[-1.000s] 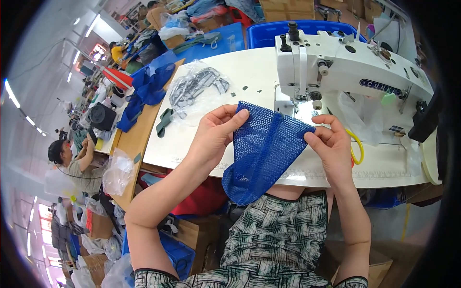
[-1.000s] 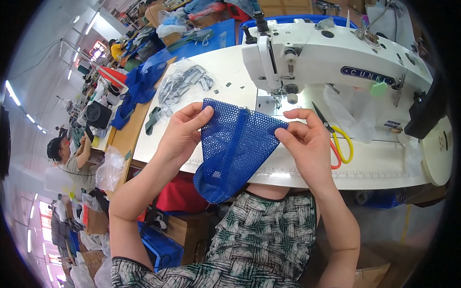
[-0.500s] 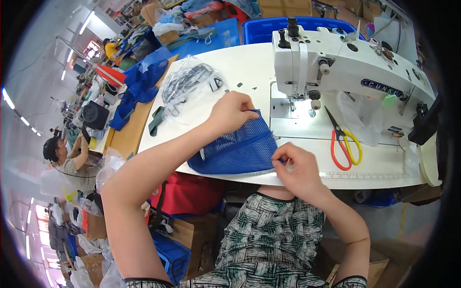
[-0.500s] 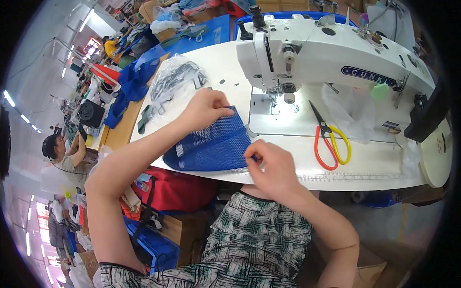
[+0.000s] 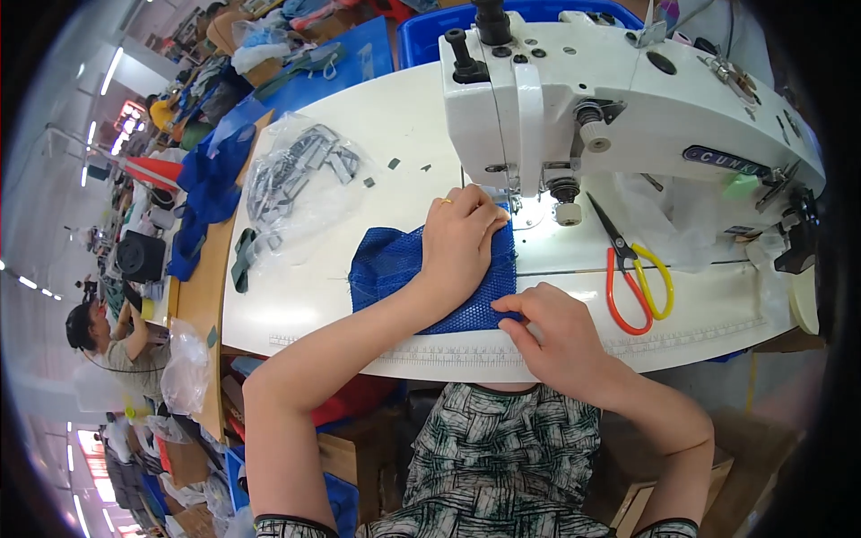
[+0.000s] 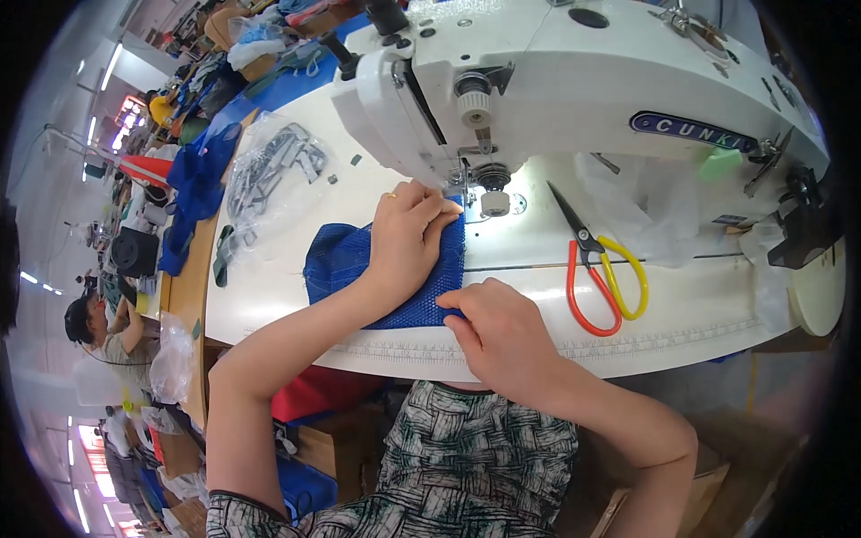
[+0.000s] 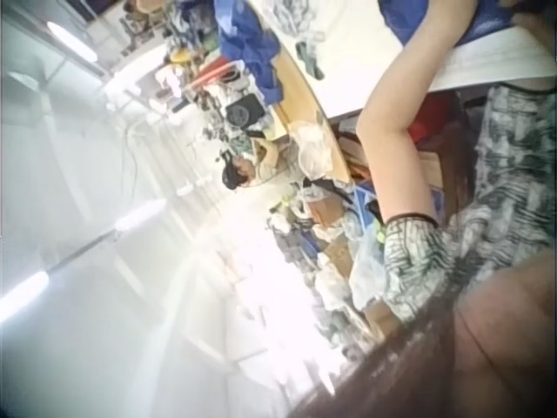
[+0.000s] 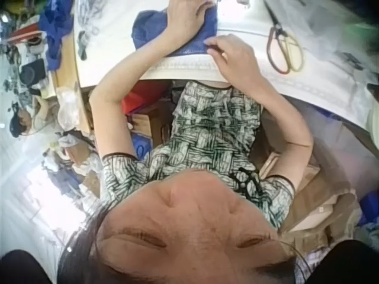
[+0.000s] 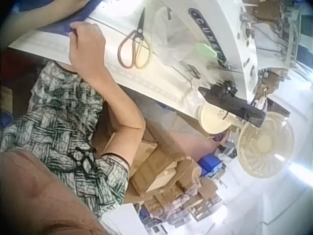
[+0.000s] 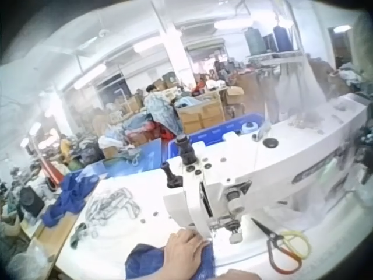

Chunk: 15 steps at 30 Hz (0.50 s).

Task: Sew pieces of blue mesh fabric using an industrial sewing machine.

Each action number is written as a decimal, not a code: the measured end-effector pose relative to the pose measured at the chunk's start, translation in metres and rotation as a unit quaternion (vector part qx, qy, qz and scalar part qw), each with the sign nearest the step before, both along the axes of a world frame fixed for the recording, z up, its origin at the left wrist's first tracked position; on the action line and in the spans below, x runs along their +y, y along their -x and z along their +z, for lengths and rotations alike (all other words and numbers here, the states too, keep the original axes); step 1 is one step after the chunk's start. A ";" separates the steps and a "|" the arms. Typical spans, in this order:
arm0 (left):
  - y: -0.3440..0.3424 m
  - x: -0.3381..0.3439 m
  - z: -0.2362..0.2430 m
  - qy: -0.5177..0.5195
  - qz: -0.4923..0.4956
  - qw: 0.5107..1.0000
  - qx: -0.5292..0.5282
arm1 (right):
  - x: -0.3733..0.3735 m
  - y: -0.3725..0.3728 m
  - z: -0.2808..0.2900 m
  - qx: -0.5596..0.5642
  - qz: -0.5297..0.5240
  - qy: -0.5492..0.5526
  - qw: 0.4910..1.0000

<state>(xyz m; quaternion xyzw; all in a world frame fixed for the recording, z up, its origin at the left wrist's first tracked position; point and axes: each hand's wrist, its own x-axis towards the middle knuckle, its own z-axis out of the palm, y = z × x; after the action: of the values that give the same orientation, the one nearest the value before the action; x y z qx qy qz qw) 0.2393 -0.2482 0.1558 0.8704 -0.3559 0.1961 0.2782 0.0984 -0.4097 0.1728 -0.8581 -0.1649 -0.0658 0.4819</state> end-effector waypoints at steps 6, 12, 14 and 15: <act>0.013 0.011 0.008 -0.028 -0.060 0.996 0.067 | -0.017 -0.005 0.007 -0.046 0.065 0.054 0.995; 0.021 0.017 0.014 -0.050 -0.094 0.991 0.081 | -0.026 -0.016 0.004 -0.173 0.073 0.157 0.970; 0.015 0.016 0.012 -0.044 -0.103 0.990 0.083 | -0.030 -0.016 -0.003 -0.168 0.090 0.175 0.966; 0.012 0.016 0.010 -0.042 -0.111 0.989 0.084 | -0.031 -0.016 -0.006 -0.162 0.109 0.188 0.962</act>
<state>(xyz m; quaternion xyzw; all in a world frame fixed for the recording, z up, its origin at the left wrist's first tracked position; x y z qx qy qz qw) 0.2275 -0.2317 0.1662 0.8500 -0.4334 0.0750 0.2899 0.1146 -0.4412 0.1671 -0.8879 -0.3429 -0.1189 0.2827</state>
